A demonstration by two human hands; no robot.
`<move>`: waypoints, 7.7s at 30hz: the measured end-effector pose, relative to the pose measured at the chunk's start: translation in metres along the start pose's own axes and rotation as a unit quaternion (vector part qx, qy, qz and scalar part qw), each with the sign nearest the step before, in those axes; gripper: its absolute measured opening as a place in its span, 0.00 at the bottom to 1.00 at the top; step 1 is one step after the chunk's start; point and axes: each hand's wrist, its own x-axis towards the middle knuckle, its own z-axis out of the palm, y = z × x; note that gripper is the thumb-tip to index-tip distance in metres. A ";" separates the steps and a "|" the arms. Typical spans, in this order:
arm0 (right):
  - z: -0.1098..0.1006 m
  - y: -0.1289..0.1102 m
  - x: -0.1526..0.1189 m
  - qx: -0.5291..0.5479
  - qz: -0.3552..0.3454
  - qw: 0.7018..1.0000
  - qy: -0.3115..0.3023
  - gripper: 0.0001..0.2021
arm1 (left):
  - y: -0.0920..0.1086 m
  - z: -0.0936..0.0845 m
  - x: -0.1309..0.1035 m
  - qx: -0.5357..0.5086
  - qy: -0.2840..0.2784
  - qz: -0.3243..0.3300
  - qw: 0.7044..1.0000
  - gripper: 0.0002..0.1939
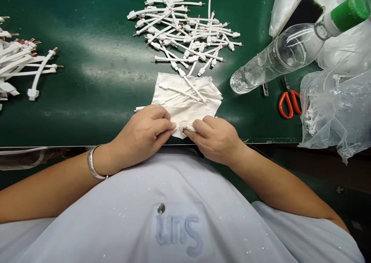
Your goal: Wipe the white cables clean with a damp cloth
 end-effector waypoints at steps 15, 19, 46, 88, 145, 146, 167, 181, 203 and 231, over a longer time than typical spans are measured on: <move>-0.013 -0.021 0.003 -0.028 0.121 0.991 -0.057 0.12 | -0.001 0.002 -0.001 -0.006 0.015 0.023 1.000 0.09; -0.016 -0.018 -0.006 -0.109 0.162 0.979 -0.054 0.13 | -0.001 0.001 -0.002 -0.010 0.012 0.018 1.000 0.09; -0.006 -0.027 -0.001 -0.068 0.172 0.983 0.015 0.12 | -0.001 0.001 -0.001 0.018 0.011 0.027 0.999 0.10; 0.005 -0.027 0.006 -0.018 0.139 0.990 -0.006 0.14 | -0.002 -0.001 0.001 0.017 -0.003 0.025 1.000 0.09; -0.014 -0.020 -0.008 0.045 0.209 0.975 0.064 0.14 | 0.007 -0.008 -0.010 0.108 0.029 0.012 0.994 0.05; -0.012 -0.023 -0.002 0.039 0.183 0.981 0.052 0.14 | 0.006 -0.006 -0.010 0.096 0.028 0.010 0.995 0.05; -0.005 -0.021 0.002 0.011 0.091 0.995 0.046 0.12 | 0.000 -0.002 -0.006 0.036 0.011 0.007 0.999 0.09; -0.014 -0.029 0.001 -0.091 0.070 0.992 -0.058 0.13 | 0.001 -0.001 -0.006 0.044 0.009 0.013 0.999 0.09; -0.008 0.004 -0.007 -0.013 -0.029 0.999 -0.013 0.14 | -0.002 0.000 -0.007 0.020 0.010 0.013 1.000 0.09; 0.001 0.012 0.009 0.054 -0.028 0.997 -0.054 0.15 | -0.002 -0.002 -0.005 0.018 -0.001 0.006 1.000 0.07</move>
